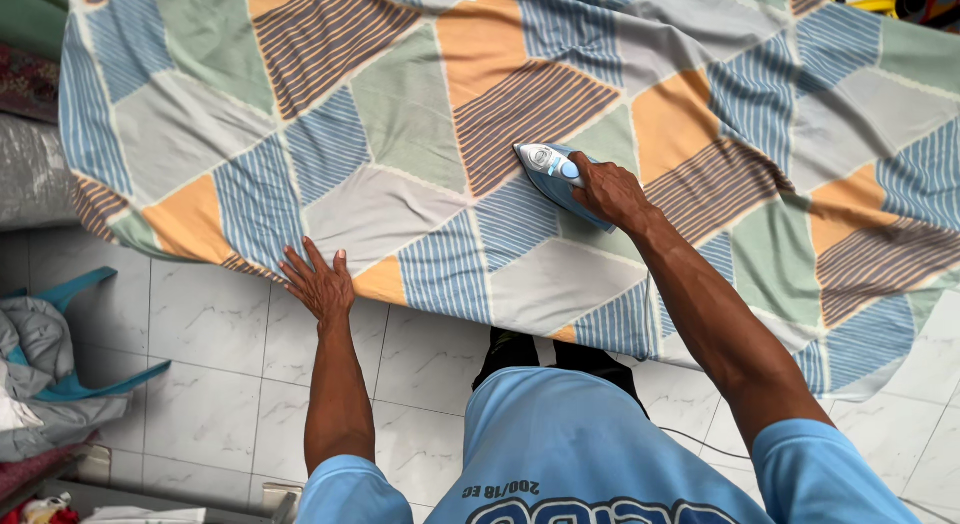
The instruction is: The person irons a large patterned bed sheet laid out on a table. They use a handheld iron to smooth out wrinkles, repeatedly adjusting and pulling the fabric with their left hand while moving the iron with their right hand across the surface.
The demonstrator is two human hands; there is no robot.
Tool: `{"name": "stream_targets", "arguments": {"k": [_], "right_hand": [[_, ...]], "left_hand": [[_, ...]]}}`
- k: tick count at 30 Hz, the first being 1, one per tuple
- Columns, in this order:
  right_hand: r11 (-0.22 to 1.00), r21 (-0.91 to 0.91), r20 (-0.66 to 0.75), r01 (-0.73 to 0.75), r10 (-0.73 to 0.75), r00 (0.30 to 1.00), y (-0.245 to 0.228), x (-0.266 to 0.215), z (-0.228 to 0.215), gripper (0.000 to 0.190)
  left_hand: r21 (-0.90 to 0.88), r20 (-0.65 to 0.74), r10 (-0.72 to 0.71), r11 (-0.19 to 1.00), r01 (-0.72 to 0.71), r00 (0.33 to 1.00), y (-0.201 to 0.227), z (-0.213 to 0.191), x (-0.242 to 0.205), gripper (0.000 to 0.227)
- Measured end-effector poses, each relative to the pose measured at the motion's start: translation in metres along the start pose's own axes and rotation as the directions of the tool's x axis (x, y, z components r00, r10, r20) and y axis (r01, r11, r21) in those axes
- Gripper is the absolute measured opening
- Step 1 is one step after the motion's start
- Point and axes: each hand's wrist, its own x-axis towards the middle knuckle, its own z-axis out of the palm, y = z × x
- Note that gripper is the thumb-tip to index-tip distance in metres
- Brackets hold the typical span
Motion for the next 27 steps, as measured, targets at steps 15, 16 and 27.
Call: {"name": "stream_targets", "arguments": {"k": [15,16,27], "right_hand": [[0.998,-0.003,0.007,0.056,-0.056,0.998,-0.054,0.058,0.000,0.031],[0.999,0.003,0.007,0.040,-0.040,0.999,-0.058,0.058,0.001,0.031],[1.000,-0.020,0.039,0.008,-0.008,0.999,-0.053,0.035,0.011,0.034]], "left_hand": [[-0.127,0.000,-0.131,0.983,0.129,0.991,-0.016,-0.006,0.008,0.082],[-0.125,0.002,-0.142,0.982,0.141,0.990,-0.017,-0.006,0.004,0.083],[-0.195,0.045,-0.310,0.930,0.312,0.950,0.001,-0.024,0.006,0.093]]}}
